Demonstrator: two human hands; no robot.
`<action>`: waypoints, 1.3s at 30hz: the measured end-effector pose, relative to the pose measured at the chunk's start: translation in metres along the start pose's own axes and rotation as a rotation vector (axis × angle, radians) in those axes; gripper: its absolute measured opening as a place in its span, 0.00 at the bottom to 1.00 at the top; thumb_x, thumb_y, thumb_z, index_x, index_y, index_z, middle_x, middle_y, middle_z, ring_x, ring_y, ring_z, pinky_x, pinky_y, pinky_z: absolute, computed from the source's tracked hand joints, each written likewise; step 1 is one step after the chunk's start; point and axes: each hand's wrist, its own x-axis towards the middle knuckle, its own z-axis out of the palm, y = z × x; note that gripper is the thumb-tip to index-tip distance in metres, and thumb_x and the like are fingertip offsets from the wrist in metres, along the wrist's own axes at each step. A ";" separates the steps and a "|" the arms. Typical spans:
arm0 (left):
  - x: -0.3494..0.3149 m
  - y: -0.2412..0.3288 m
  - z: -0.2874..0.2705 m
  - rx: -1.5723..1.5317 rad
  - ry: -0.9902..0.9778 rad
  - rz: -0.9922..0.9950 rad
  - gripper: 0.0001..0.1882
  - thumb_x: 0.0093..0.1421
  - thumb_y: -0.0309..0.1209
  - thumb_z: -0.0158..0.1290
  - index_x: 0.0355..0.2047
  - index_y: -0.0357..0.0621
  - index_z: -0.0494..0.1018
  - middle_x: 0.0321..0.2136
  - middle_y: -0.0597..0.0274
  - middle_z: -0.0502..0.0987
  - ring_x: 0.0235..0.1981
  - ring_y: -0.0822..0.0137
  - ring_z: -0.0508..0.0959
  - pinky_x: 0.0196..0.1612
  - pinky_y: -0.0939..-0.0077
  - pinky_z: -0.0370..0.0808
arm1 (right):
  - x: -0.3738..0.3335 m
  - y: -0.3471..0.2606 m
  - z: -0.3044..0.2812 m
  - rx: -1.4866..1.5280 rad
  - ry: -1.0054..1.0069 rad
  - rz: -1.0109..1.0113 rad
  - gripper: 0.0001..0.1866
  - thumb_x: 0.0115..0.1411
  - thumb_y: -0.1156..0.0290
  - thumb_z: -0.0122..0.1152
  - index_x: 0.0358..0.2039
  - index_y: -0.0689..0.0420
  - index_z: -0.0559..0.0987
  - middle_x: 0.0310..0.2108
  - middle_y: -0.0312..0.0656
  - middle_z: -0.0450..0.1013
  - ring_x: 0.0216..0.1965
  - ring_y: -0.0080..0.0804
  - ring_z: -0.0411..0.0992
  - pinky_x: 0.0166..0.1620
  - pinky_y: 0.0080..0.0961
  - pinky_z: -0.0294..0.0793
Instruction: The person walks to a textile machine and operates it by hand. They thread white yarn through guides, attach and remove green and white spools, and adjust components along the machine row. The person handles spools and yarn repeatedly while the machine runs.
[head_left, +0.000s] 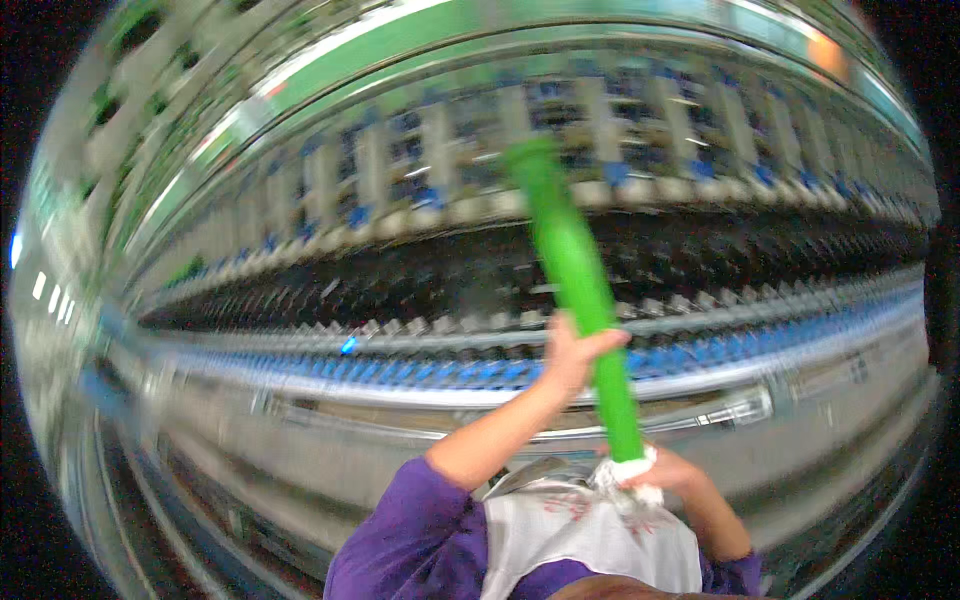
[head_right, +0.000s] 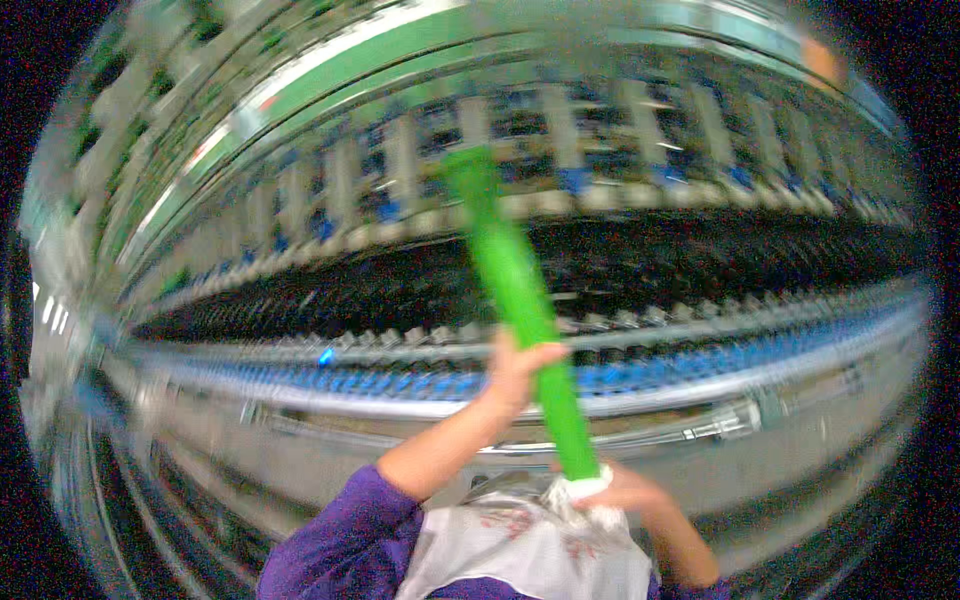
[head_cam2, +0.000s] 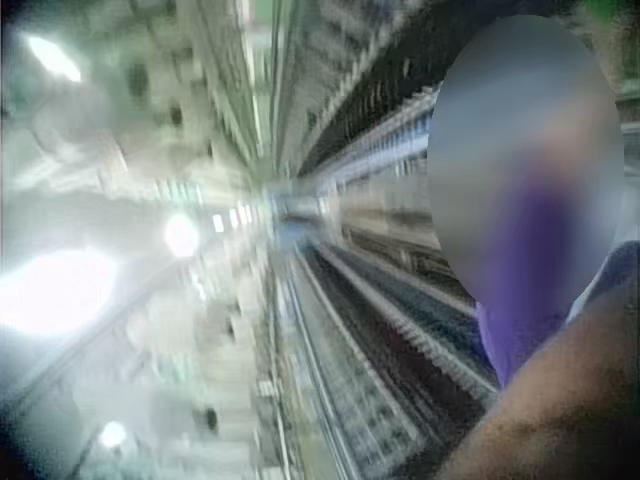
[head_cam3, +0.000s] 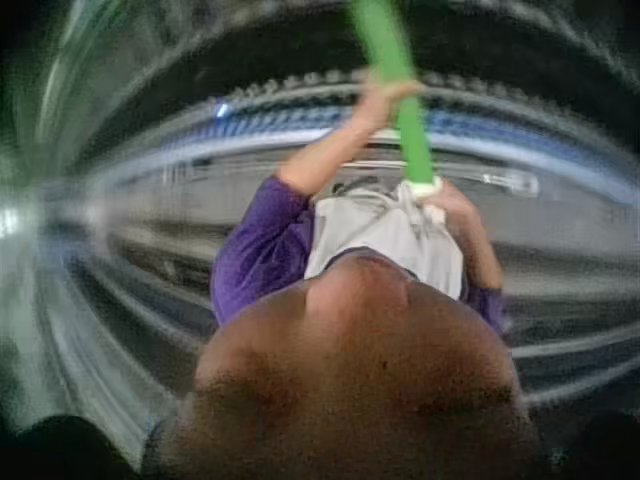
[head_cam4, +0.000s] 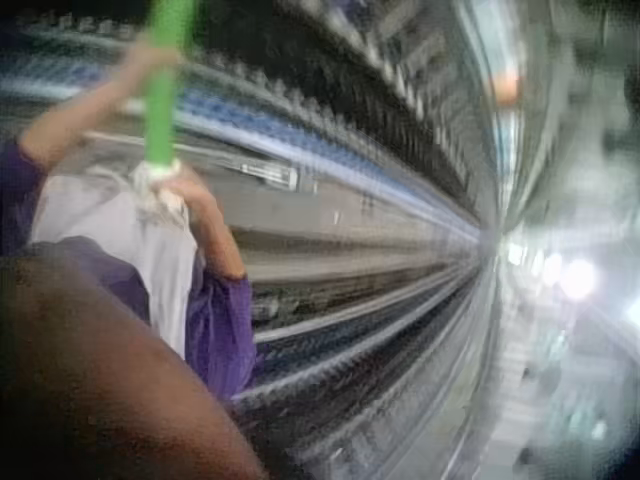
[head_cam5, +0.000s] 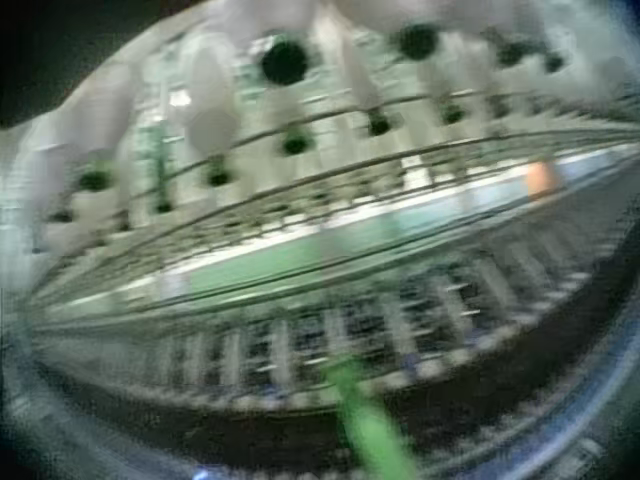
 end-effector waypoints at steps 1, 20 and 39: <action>0.000 0.003 0.001 -0.183 -0.112 -0.072 0.17 0.42 0.33 0.62 0.30 0.42 0.69 0.25 0.66 0.70 0.26 0.72 0.71 0.30 0.74 0.69 | 0.001 0.001 -0.003 0.100 -0.142 0.056 0.39 0.37 0.63 0.73 0.52 0.58 0.69 0.48 0.40 0.69 0.48 0.28 0.66 0.49 0.28 0.66; -0.014 0.009 -0.053 -0.427 0.009 0.008 0.22 0.39 0.32 0.62 0.35 0.45 0.68 0.26 0.68 0.68 0.28 0.74 0.69 0.31 0.78 0.68 | 0.051 -0.011 0.000 0.358 -0.292 0.222 0.35 0.24 0.63 0.74 0.37 0.62 0.72 0.27 0.40 0.72 0.28 0.29 0.70 0.33 0.23 0.68; -0.013 0.011 -0.083 -0.333 0.084 -0.050 0.23 0.42 0.30 0.60 0.38 0.43 0.65 0.29 0.65 0.68 0.30 0.70 0.70 0.33 0.74 0.70 | 0.069 0.013 0.015 0.077 -0.215 0.320 0.25 0.44 0.68 0.67 0.44 0.58 0.73 0.36 0.34 0.73 0.38 0.23 0.69 0.43 0.22 0.68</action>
